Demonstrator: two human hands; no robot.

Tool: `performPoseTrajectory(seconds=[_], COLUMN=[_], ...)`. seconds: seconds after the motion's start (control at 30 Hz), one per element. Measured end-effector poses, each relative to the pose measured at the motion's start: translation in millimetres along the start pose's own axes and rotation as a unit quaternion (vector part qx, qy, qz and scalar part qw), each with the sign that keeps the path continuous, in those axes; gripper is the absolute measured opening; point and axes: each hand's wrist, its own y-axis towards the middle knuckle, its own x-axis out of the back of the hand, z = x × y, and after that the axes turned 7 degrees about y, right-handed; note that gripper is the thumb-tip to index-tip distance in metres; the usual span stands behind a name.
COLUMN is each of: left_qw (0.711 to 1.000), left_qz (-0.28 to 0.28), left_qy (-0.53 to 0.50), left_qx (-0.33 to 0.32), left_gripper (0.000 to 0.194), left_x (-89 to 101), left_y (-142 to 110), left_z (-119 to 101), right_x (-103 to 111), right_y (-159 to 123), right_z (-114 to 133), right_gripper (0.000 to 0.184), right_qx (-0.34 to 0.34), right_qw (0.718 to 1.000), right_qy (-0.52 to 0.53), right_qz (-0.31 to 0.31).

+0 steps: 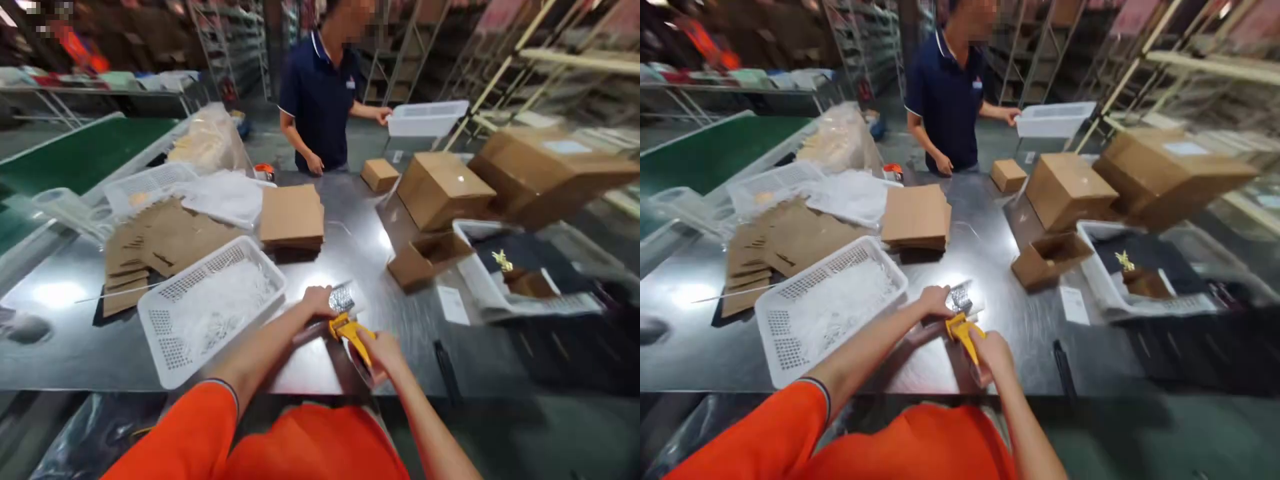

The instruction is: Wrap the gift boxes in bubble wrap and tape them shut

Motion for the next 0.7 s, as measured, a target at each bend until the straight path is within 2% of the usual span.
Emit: performPoseTrajectory(seconds=[0.13, 0.27, 0.47, 0.6, 0.7], left_qw=[0.999, 0.998, 0.995, 0.995, 0.995], left_qz=[0.024, 0.011, 0.007, 0.016, 0.013], left_qy=[0.042, 0.061, 0.094, 0.101, 0.094], left_qx=[0.000, 0.008, 0.020, 0.015, 0.020], left_gripper=[0.076, 0.074, 0.074, 0.072, 0.072], left_x=[0.9, -2.6, -4.2, -4.7, -4.6], left_y=[1.1, -3.0, -2.6, -1.0, -2.4], left_z=[-3.9, -6.9, -13.2, -13.1, -14.9], right_x=[-12.9, -26.5, -50.7, -56.5, -52.1], right_y=[-1.8, -17.3, -42.7, -49.7, -45.6], right_z=[-24.4, -51.0, -103.0, -118.5, -107.1], right_gripper=[0.046, 0.042, 0.046, 0.048, 0.047], right_qx=[-0.019, -0.003, 0.023, 0.041, 0.041], right_qw=[0.999, 0.993, 0.950, 0.952, 0.968], right_qy=[0.048, 0.119, 0.311, 0.304, 0.245], right_qz=[0.017, 0.026, 0.013, 0.020, 0.036])
